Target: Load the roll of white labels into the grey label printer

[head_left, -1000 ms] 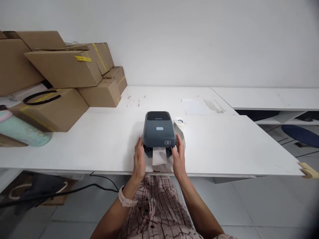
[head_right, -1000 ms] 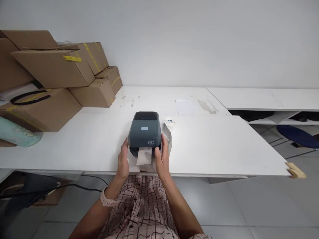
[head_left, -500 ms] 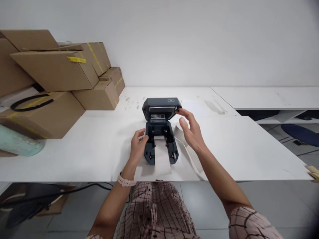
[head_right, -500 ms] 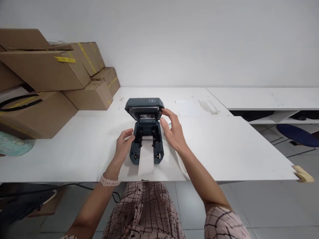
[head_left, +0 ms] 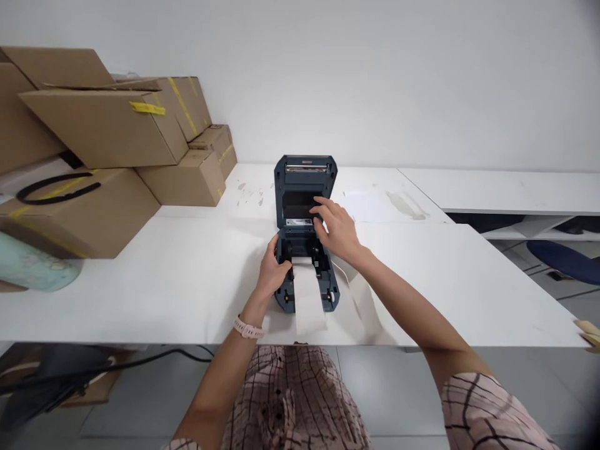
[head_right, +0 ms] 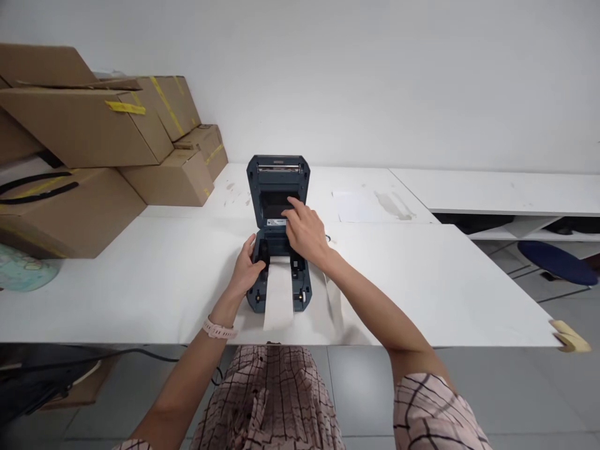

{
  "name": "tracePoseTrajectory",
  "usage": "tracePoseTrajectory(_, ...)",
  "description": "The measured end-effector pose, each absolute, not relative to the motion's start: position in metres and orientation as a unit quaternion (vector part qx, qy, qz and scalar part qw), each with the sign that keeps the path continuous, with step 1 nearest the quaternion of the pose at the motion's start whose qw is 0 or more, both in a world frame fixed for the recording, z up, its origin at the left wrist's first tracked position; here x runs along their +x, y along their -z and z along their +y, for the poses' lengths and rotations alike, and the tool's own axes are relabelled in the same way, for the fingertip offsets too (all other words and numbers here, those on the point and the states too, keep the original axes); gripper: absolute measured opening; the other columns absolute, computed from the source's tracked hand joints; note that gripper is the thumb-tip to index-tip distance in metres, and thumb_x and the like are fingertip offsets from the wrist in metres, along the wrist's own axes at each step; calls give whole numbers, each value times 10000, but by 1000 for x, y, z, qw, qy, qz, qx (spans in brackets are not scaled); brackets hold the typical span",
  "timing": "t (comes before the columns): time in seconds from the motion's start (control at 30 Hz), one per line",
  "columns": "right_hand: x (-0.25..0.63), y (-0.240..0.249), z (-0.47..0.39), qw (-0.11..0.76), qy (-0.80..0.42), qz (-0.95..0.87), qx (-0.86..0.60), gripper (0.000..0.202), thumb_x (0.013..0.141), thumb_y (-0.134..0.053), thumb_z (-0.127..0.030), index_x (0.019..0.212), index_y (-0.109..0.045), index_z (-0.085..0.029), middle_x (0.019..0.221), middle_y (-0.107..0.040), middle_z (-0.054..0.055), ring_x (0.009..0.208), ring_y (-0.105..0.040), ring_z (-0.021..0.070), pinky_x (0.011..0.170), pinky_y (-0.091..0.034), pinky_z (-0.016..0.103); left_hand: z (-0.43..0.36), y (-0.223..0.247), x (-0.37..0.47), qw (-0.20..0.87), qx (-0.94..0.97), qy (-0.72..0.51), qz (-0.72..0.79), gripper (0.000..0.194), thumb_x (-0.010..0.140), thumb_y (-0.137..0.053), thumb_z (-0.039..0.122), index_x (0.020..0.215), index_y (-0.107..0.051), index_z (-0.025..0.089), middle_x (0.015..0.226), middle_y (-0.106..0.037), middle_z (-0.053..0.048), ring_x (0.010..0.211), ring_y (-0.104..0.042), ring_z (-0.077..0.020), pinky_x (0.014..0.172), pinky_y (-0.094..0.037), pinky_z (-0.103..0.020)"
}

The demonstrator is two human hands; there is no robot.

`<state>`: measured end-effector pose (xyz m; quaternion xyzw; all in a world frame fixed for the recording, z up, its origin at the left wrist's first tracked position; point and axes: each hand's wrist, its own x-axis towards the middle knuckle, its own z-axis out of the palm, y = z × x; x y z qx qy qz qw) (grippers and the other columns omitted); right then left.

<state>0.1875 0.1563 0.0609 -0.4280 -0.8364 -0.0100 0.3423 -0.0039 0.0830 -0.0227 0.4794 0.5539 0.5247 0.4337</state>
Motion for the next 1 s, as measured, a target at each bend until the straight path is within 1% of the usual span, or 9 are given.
tracePoseTrajectory(0.1, 177, -54, 145, 189, 5, -886, -424, 367, 1011, -363, -149, 1262, -631, -152, 1488, -587, 192, 1307, -584, 347, 1034, -460, 494, 85, 29, -5, 445, 464, -539, 544, 935, 718, -627, 44, 1589, -366, 258, 1598, -495, -119, 1494, -451, -307, 1236, -360, -485)
tracePoseTrajectory(0.2, 167, -47, 139, 17, -53, -914, -401, 329, 1005, -452, -156, 1257, -658, -113, 1206, -749, 199, 1130, -699, 332, 1002, -465, 450, 88, 36, -6, 451, 457, -543, 542, 968, 701, -599, 12, 1601, -346, 262, 1604, -496, -112, 1499, -453, -288, 1236, -369, -452)
tracePoseTrajectory(0.3, 157, -45, 139, -58, -95, -926, -361, 309, 986, -551, -204, 1235, -693, -90, 986, -796, 197, 1001, -753, 352, 1000, -465, 492, 90, 40, -6, 446, 456, -551, 538, 980, 689, -586, 0, 1603, -343, 256, 1588, -518, -110, 1489, -468, -282, 1240, -366, -457)
tracePoseTrajectory(0.4, 158, -57, 143, -100, -152, -935, -304, 369, 1000, -566, -264, 1344, -654, -166, 1128, -794, 158, 1031, -755, 311, 934, -521, 424, 90, 41, -5, 444, 458, -562, 527, 976, 686, -577, -3, 1601, -346, 247, 1572, -537, -106, 1473, -489, -280, 1252, -351, -466)
tracePoseTrajectory(0.5, 187, -77, 150, -56, -305, -930, -200, 478, 992, -611, -300, 1463, -558, -234, 1370, -708, 116, 1122, -722, 240, 887, -555, 330, 90, 40, -5, 451, 451, -566, 523, 964, 690, -563, 2, 1602, -342, 224, 1589, -514, -118, 1480, -482, -280, 1264, -329, -475)
tracePoseTrajectory(0.57, 227, -84, 152, 49, -425, -895, -128, 525, 972, -665, -331, 1474, -546, -232, 1416, -670, 129, 1165, -700, 236, 917, -564, 350, 88, 39, -5, 452, 447, -563, 528, 952, 691, -559, 5, 1596, -352, 219, 1603, -493, -123, 1497, -459, -280, 1269, -321, -478)
tracePoseTrajectory(0.77, 372, -22, 126, 470, -497, -713, -155, 361, 810, -848, -412, 1135, -703, -348, 977, -758, 24, 1020, -763, 267, 960, -592, 479, 84, 32, -3, 454, 437, -555, 542, 903, 718, -579, 34, 1580, -386, 221, 1628, -456, -134, 1522, -419, -298, 1257, -342, -487)
tracePoseTrajectory(0.87, 410, 22, 114, 471, -525, -649, -286, 380, 746, -898, -402, 1049, -690, -309, 1008, -777, 48, 1099, -752, 310, 1000, -568, 517, 84, 28, -1, 450, 425, -559, 551, 899, 700, -572, 18, 1566, -404, 188, 1615, -470, -154, 1514, -433, -297, 1268, -323, -487)
tracePoseTrajectory(1.0, 402, 46, 121, 313, -590, -639, -381, 369, 798, -856, -396, 1090, -681, -253, 1252, -750, 132, 1191, -701, 316, 981, -560, 495, 85, 25, 0, 454, 412, -565, 552, 924, 671, -570, 0, 1566, -398, 148, 1589, -495, -185, 1490, -468, -305, 1268, -325, -498)
